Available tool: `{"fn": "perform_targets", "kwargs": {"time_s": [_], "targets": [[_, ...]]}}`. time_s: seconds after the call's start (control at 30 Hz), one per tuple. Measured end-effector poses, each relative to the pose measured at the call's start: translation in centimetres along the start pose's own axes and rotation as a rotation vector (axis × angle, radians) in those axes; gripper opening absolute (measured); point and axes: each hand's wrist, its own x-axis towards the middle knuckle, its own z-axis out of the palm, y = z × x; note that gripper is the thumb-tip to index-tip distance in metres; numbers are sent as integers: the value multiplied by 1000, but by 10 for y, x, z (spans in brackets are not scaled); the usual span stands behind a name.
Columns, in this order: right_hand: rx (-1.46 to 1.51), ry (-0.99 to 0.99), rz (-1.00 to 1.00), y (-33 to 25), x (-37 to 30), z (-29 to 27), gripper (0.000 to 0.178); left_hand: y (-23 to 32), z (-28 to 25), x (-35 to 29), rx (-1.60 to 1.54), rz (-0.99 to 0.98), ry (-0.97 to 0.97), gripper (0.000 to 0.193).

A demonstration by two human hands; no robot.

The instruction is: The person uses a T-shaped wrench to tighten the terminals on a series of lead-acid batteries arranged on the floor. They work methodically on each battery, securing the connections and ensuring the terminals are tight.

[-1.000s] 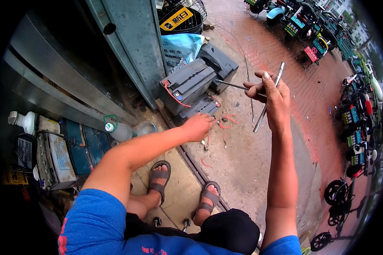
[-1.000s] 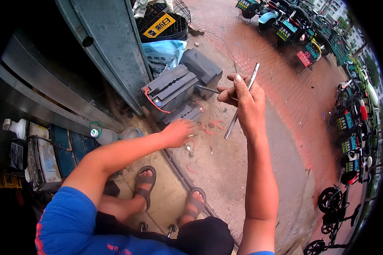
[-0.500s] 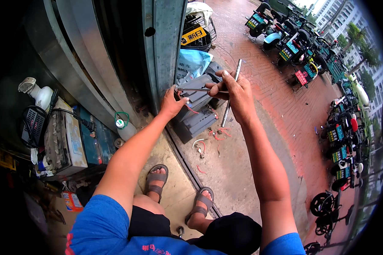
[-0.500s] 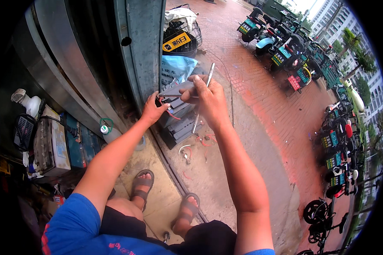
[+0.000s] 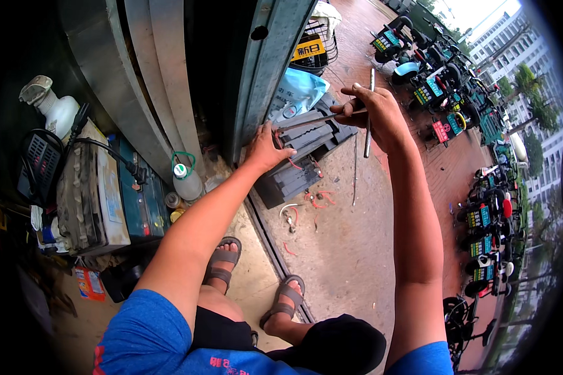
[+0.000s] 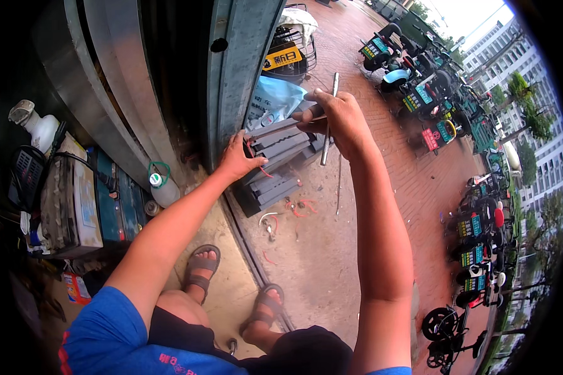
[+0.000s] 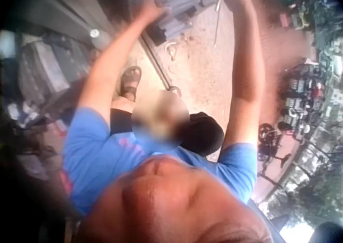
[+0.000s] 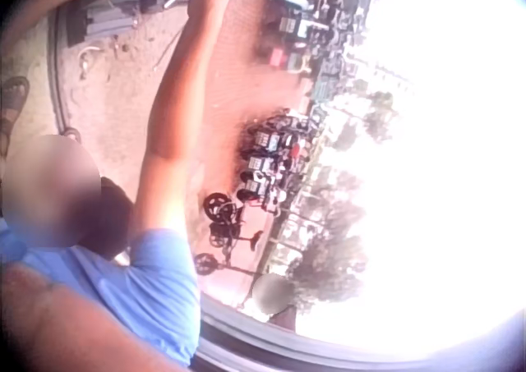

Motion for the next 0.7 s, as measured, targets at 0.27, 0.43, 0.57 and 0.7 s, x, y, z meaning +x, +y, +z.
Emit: {"fn": "perform_targets", "kwargs": {"time_s": [0.27, 0.43, 0.57, 0.7], "targets": [[-636, -192, 2, -48, 73, 7, 31, 22, -7, 0, 32, -114, -100, 118], [-1454, 362, -354, -44, 79, 61, 25, 18, -8, -6, 86, -104, -66, 123], [-1428, 302, -395, -47, 71, 69, 22, 17, -1, -5, 121, -72, -66, 128], [-1395, 448, -376, -38, 59, 76, 21, 14, 3, -2, 110, -81, -69, 128]]}}
